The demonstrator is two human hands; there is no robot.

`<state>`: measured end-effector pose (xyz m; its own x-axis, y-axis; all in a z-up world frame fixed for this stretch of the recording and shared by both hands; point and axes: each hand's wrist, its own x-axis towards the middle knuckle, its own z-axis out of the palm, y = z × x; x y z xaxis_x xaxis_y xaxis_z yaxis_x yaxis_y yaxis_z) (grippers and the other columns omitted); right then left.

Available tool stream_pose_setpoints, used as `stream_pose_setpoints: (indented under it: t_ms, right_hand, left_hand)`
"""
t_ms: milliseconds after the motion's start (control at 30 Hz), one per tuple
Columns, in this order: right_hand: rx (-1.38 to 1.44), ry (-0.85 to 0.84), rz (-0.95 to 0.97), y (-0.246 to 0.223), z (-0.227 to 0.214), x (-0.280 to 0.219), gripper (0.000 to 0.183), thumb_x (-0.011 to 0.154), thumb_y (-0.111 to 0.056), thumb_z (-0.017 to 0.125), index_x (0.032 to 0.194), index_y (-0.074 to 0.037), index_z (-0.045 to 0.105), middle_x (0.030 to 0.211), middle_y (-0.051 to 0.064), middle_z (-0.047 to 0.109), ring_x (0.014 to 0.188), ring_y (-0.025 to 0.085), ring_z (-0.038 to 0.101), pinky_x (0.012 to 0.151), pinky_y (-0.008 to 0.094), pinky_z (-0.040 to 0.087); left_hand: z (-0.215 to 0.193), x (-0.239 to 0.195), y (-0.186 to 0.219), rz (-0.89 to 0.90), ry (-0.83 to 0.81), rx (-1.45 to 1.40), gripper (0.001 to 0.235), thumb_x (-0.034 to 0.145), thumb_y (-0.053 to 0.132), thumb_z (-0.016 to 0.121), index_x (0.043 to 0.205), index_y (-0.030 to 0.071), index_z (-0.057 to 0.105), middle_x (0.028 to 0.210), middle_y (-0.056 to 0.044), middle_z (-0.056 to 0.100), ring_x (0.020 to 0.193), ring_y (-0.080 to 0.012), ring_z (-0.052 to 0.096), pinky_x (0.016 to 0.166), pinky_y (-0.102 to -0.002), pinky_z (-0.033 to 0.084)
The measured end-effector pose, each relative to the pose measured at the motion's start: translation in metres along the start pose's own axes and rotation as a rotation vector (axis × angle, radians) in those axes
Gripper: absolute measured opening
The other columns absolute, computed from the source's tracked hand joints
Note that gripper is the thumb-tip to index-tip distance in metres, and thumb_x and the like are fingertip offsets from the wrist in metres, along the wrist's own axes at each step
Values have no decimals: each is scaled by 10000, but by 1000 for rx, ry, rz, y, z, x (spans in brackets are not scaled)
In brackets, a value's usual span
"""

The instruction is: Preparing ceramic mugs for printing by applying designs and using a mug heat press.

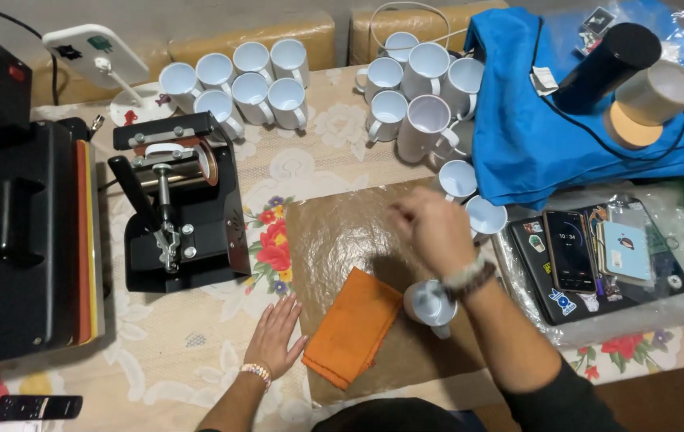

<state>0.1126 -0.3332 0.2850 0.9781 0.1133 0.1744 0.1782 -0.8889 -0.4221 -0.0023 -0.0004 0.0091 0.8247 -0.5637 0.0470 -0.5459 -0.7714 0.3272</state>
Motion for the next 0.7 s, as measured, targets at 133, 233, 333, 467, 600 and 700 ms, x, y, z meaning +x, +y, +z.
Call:
stream_pose_setpoints:
  t_ms: [133,233,333,467,600,700]
  right_hand:
    - [-432,111,239,191,105,44,115,679,-101,598,575,-106,647,647,92,512,522,348,537,404,424,353]
    - [-538,-105,317,231,104,58,181,827,-175,637,893,-214,802,924,120,733,830,386,712,621,467,564]
    - [-544,-223,423,220,87,68,197,861,-231,619,909,-138,786,932,141,759,852,407,728,651,476,574]
    - [-489,-334,513,203,85,78,372,845,-454,737,981,-109,765,1017,148,747,929,384,704,708,472,579]
    - [-517,-357,574,211,103,86,328,850,-336,658,1063,-103,746,1094,144,741,994,372,709,767,449,584]
    - [-505,-309,625,211,110,86,255,858,-187,592,1033,-70,737,1055,154,745,964,383,714,745,452,587]
  left_hand:
    - [-6,4,3,-19,-14,14,663,1004,481,399,1520,67,356,1647,-143,240,1515,-276,231,1229,-444,130]
    - [-7,2,4,-44,-81,13,686,1009,507,365,1528,60,335,1648,-146,221,1516,-272,212,1228,-446,110]
    - [-8,1,3,1,-3,-6,658,1008,469,419,1508,44,375,1639,-151,258,1505,-293,257,1228,-453,151]
    - [-8,1,5,-11,-7,-26,651,1010,469,424,1513,59,370,1631,-148,276,1501,-291,262,1228,-457,141]
    - [-11,3,6,-35,-63,-27,664,1014,484,407,1519,55,360,1630,-153,269,1506,-293,234,1220,-463,127]
    - [-14,3,7,-35,-75,-25,665,1022,496,370,1522,56,359,1625,-155,278,1497,-298,246,1220,-464,123]
